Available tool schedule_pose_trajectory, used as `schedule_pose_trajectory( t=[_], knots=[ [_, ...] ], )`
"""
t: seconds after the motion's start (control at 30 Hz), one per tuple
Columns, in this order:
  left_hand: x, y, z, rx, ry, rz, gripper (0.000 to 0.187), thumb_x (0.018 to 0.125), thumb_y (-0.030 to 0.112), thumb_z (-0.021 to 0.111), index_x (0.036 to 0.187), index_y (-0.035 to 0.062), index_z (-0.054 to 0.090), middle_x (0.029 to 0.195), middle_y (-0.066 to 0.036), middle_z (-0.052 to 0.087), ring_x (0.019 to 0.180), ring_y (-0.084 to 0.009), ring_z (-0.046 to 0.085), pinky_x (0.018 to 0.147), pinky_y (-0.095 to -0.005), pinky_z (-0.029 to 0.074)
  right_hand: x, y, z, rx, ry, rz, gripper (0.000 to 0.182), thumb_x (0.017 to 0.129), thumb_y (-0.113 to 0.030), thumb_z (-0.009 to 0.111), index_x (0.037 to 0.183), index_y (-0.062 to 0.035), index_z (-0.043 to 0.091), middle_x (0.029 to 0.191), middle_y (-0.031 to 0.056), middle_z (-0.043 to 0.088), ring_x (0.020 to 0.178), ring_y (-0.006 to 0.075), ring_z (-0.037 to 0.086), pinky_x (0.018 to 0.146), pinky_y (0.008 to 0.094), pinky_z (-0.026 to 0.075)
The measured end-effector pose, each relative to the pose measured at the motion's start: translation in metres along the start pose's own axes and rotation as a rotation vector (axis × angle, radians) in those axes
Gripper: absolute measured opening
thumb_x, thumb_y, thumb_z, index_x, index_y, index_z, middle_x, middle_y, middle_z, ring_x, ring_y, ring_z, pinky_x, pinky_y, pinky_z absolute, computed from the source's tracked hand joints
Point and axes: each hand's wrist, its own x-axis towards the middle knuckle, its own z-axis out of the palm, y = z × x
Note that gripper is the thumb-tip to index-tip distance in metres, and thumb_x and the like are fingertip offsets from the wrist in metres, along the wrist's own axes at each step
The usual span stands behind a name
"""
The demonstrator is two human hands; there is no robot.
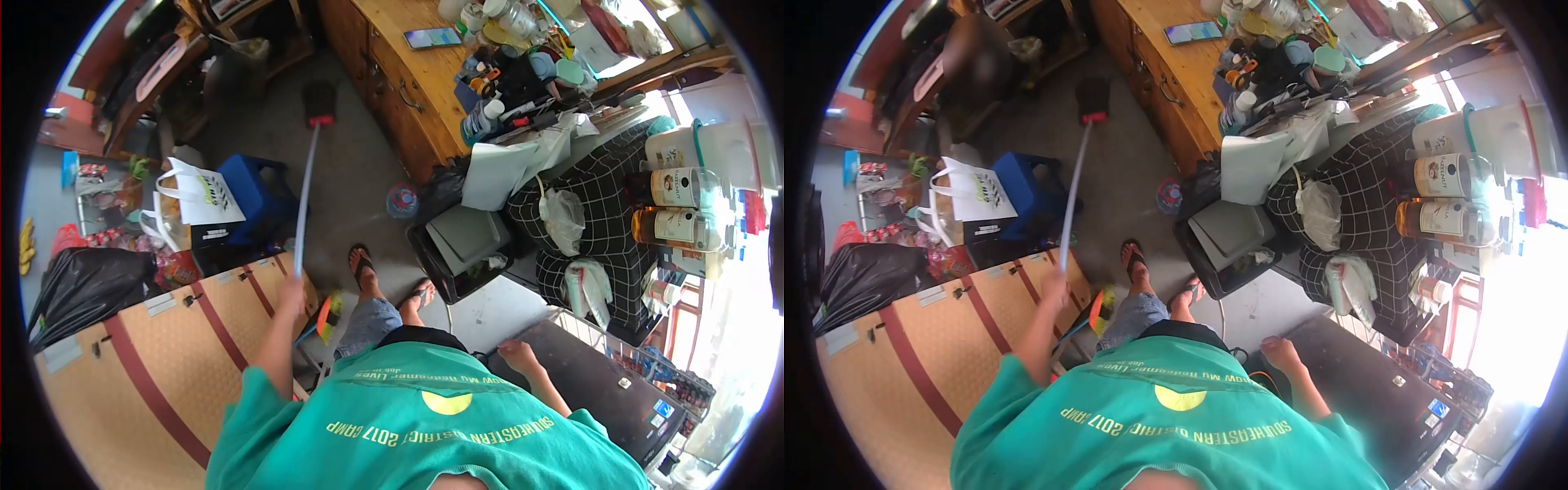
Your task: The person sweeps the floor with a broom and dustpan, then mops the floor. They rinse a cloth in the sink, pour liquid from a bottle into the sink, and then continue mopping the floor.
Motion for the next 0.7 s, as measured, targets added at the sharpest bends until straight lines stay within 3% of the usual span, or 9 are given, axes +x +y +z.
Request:
schedule_pose_trajectory(
  t=[0.1, 0.2, 0.23, 0.3, 0.37, 0.47, 0.5, 0.57, 0.7],
  knots=[
    [-0.067, -0.145, -0.046, 0.587, 0.040, 0.293, 0.047, 0.088, 0.019, 0.056, 0.134, 0.0125, 0.055, 0.074, -0.015, 0.067, 0.067, -0.0255, 0.069, 0.056, -0.0397, 0.053, 0.007, 0.005, 0.021, 0.010, -0.021, -0.028, 0.025, 0.084, -0.029, 0.067, 0.099, -0.0096, 0.073, 0.091, 0.0125, 0.073, 0.085, 0.0269, 0.070, 0.078, 0.0363, 0.056],
    [-0.122, -0.210, -0.064, 0.591, 0.119, 0.789, 0.050, 0.089, 0.020, 0.058, 0.138, 0.0138, 0.053, 0.070, -0.013, 0.065, 0.062, -0.0239, 0.067, 0.054, -0.0388, 0.052, 0.007, 0.014, 0.052, 0.106, -0.114, 0.064, 0.025, 0.084, -0.031, 0.066, 0.100, -0.0124, 0.073, 0.094, 0.0128, 0.072, 0.089, 0.0288, 0.069, 0.081, 0.0378, 0.055],
    [-0.125, -0.187, -0.061, 0.599, 0.119, 0.798, 0.050, 0.089, 0.020, 0.058, 0.138, 0.0138, 0.053, 0.070, -0.013, 0.065, 0.062, -0.0239, 0.067, 0.054, -0.0388, 0.052, 0.008, 0.017, 0.059, 0.175, -0.187, 0.127, 0.026, 0.084, -0.033, 0.064, 0.100, -0.0132, 0.073, 0.099, 0.0135, 0.071, 0.094, 0.0324, 0.067, 0.085, 0.0395, 0.053],
    [-0.142, -0.088, -0.042, 0.275, -0.098, 0.007, 0.037, 0.093, 0.019, 0.056, 0.129, 0.0129, 0.061, 0.065, -0.008, 0.062, 0.053, -0.0194, 0.062, 0.046, -0.0350, 0.048, 0.009, 0.015, 0.066, 0.157, -0.230, 0.178, 0.026, 0.084, -0.032, 0.065, 0.100, -0.0135, 0.073, 0.100, 0.0129, 0.071, 0.094, 0.0316, 0.068, 0.085, 0.0392, 0.053],
    [-0.107, -0.017, -0.020, 0.174, 0.018, 0.068, 0.016, 0.097, 0.021, 0.051, 0.097, 0.0104, 0.064, 0.056, -0.002, 0.052, 0.041, -0.0143, 0.051, 0.036, -0.0314, 0.038, 0.007, 0.016, 0.070, 0.137, -0.272, 0.245, 0.025, 0.084, -0.032, 0.065, 0.100, -0.0138, 0.073, 0.100, 0.0122, 0.071, 0.094, 0.0309, 0.068, 0.085, 0.0389, 0.053],
    [0.037, 0.048, -0.007, -0.130, 0.017, 0.108, 0.036, 0.100, 0.035, 0.047, 0.074, 0.0113, 0.054, 0.051, -0.001, 0.046, 0.036, -0.0171, 0.046, 0.032, -0.0332, 0.034, 0.000, 0.024, 0.062, 0.239, -0.138, 0.253, 0.024, 0.085, -0.029, 0.064, 0.099, -0.0125, 0.074, 0.100, 0.0100, 0.072, 0.093, 0.0261, 0.069, 0.085, 0.0373, 0.053],
    [0.077, 0.093, -0.002, 0.180, 0.065, 0.287, 0.039, 0.100, 0.039, 0.046, 0.074, 0.0114, 0.054, 0.051, -0.002, 0.045, 0.036, -0.0186, 0.046, 0.032, -0.0346, 0.034, -0.004, 0.025, 0.056, 0.251, -0.090, 0.189, 0.024, 0.085, -0.028, 0.064, 0.100, -0.0114, 0.074, 0.096, 0.0102, 0.072, 0.090, 0.0261, 0.070, 0.082, 0.0364, 0.054],
    [0.107, 0.187, 0.013, 0.039, -0.007, 0.009, 0.037, 0.099, 0.042, 0.047, 0.078, 0.0123, 0.055, 0.058, -0.004, 0.047, 0.046, -0.0184, 0.050, 0.036, -0.0309, 0.037, -0.015, 0.026, 0.046, 0.244, -0.047, 0.245, 0.023, 0.086, -0.027, 0.065, 0.100, -0.0113, 0.074, 0.094, 0.0102, 0.073, 0.087, 0.0264, 0.070, 0.080, 0.0360, 0.055],
    [0.147, 0.234, 0.040, 0.021, -0.035, 0.046, 0.018, 0.096, 0.029, 0.052, 0.099, 0.0117, 0.055, 0.064, -0.005, 0.051, 0.051, -0.0179, 0.053, 0.038, -0.0313, 0.039, -0.025, 0.025, 0.023, 0.146, -0.075, 0.289, 0.019, 0.088, -0.016, 0.067, 0.103, -0.0055, 0.071, 0.091, 0.0093, 0.072, 0.076, 0.0171, 0.069, 0.067, 0.0316, 0.058]
  ],
)
